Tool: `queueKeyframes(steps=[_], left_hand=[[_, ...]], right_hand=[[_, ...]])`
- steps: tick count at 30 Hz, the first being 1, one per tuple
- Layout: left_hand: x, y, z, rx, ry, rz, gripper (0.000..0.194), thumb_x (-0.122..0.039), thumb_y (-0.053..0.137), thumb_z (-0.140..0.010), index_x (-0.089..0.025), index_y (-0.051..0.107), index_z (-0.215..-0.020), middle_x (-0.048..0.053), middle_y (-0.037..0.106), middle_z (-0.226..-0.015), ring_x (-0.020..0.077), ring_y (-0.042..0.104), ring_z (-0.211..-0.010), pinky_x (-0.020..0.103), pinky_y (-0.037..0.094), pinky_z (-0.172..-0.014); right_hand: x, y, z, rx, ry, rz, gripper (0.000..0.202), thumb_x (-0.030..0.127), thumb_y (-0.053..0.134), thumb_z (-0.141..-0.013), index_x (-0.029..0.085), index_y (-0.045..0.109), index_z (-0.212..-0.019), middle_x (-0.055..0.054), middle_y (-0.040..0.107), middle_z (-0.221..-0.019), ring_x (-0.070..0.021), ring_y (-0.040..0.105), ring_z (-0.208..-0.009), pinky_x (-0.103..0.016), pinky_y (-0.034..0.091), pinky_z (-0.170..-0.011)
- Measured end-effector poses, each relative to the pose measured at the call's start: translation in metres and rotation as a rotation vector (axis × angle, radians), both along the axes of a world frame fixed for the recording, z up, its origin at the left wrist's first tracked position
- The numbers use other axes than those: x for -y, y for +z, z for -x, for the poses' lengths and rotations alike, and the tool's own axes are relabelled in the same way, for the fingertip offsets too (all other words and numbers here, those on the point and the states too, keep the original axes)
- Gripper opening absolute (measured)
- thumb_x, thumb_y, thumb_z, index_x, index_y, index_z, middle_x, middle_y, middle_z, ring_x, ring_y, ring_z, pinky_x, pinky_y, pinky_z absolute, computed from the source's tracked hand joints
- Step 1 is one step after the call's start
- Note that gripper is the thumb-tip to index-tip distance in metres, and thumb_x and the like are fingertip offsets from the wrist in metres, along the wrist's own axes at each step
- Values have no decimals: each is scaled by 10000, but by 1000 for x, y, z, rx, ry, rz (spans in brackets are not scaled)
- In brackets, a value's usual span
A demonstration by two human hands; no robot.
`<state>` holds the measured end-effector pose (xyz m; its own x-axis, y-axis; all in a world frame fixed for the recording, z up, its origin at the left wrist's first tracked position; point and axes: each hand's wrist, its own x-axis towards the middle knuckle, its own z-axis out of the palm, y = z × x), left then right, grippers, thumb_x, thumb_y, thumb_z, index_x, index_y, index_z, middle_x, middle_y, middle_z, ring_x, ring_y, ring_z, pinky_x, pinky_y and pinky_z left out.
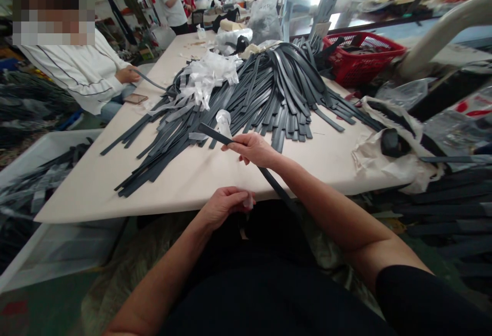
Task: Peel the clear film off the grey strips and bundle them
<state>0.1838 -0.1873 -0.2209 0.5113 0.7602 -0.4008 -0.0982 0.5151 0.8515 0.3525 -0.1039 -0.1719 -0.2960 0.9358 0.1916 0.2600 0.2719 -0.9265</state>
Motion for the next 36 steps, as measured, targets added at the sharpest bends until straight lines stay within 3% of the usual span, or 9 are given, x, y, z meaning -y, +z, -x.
queueKeyframes(steps=[4, 8, 12, 15, 18, 24, 36], left_hand=[[-2, -1, -5, 94, 225, 55, 358, -371, 888, -587, -103, 734, -766, 74, 733, -741, 144, 661, -654, 246, 544, -658], [-5, -8, -9, 233, 387, 128, 277, -300, 874, -643, -122, 677, -720, 32, 711, -704, 131, 664, -621, 242, 561, -626], [-6, -12, -17, 309, 434, 213, 127, -223, 751, -799, -123, 691, -848, 57, 745, -840, 147, 706, -718, 260, 588, -674], [-4, -11, -26, 312, 409, 239, 88, -193, 656, -875, -115, 692, -891, 74, 751, -860, 153, 715, -735, 254, 591, -674], [0, -8, -34, 294, 379, 249, 108, -176, 606, -904, -112, 691, -882, 72, 752, -839, 151, 714, -717, 249, 590, -660], [6, -9, -39, 264, 326, 248, 124, -183, 595, -910, -107, 688, -877, 76, 747, -824, 152, 708, -726, 245, 587, -673], [9, -16, -38, 220, 285, 272, 115, -212, 733, -801, -132, 680, -864, 43, 734, -828, 149, 700, -761, 253, 584, -697]], right_hand=[[24, -3, -22, -99, -233, 49, 293, 335, 560, -894, 113, 743, -955, 79, 481, -491, -42, 442, -351, -215, 549, -518], [87, -20, -51, -78, -336, 76, 388, 429, 509, -933, 119, 740, -900, 45, 530, -495, -72, 465, -386, -234, 519, -525], [160, -42, -65, 136, -262, -6, 333, 342, 484, -956, 152, 713, -807, -11, 625, -639, -102, 544, -511, -226, 426, -518], [194, -51, -63, 188, -176, -40, 305, 271, 458, -962, 152, 684, -795, -28, 625, -699, -120, 571, -618, -231, 426, -591], [201, -53, -57, 195, -177, -32, 302, 248, 447, -957, 146, 672, -784, -18, 594, -674, -112, 544, -597, -222, 402, -578], [186, -59, -54, 203, -193, 1, 309, 258, 459, -928, 149, 686, -748, -1, 580, -625, -106, 517, -567, -210, 368, -554], [189, -59, -64, 123, -182, 118, 339, 297, 464, -914, 142, 703, -729, 15, 555, -581, -97, 457, -528, -211, 338, -527]])
